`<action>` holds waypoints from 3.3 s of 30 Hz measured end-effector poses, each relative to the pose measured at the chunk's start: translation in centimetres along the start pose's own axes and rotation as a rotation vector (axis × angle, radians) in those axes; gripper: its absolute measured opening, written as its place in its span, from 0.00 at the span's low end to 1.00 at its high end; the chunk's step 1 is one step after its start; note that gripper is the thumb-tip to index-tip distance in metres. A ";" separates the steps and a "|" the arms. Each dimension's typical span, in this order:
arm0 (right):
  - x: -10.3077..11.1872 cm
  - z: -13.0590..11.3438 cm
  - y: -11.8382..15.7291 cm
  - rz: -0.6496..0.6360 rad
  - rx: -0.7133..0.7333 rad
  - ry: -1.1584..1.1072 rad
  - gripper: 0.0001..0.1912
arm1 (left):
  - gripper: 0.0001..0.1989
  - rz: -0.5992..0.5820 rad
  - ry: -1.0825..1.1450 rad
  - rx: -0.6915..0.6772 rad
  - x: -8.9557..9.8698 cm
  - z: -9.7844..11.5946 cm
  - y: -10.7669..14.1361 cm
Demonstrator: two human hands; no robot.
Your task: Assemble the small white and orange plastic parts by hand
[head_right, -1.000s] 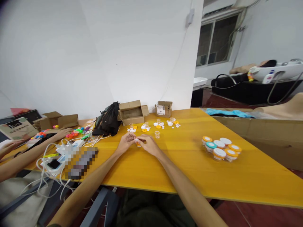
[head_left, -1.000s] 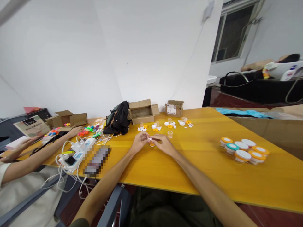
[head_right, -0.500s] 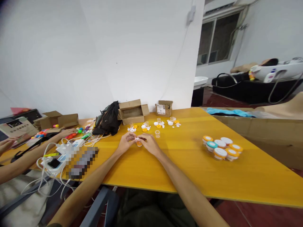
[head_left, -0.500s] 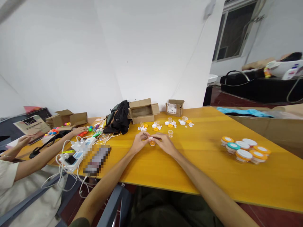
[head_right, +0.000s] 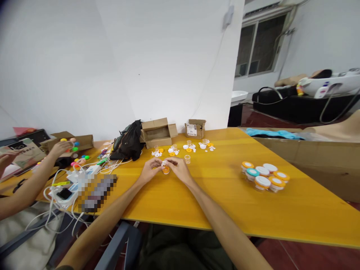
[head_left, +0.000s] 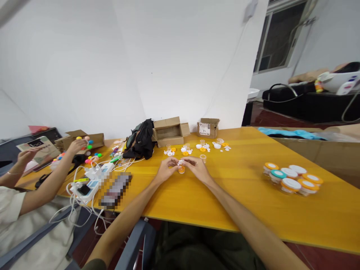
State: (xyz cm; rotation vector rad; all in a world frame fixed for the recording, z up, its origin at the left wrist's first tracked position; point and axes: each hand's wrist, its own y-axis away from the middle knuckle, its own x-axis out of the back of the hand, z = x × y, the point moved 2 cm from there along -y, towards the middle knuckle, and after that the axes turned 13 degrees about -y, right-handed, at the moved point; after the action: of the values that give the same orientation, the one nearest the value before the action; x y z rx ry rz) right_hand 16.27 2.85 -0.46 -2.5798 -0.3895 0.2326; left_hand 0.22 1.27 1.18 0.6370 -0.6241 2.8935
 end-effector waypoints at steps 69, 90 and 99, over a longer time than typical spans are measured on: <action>0.1 -1.2 0.2 -0.200 -0.151 -0.141 0.20 | 0.18 -0.022 0.140 0.090 0.6 -0.1 0.0; -0.1 -0.4 0.3 -0.128 -0.067 -0.046 0.20 | 0.20 0.028 0.162 0.067 0.6 -0.1 -0.1; -0.2 -0.5 0.2 -0.112 -0.006 0.053 0.17 | 0.19 0.031 0.138 0.044 0.5 -0.1 -0.1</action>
State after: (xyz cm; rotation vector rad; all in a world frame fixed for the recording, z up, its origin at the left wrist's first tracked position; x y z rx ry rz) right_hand 16.24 2.35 -0.14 -2.5543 -0.5142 0.1233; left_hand -0.27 1.39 1.32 0.4312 -0.5584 2.9559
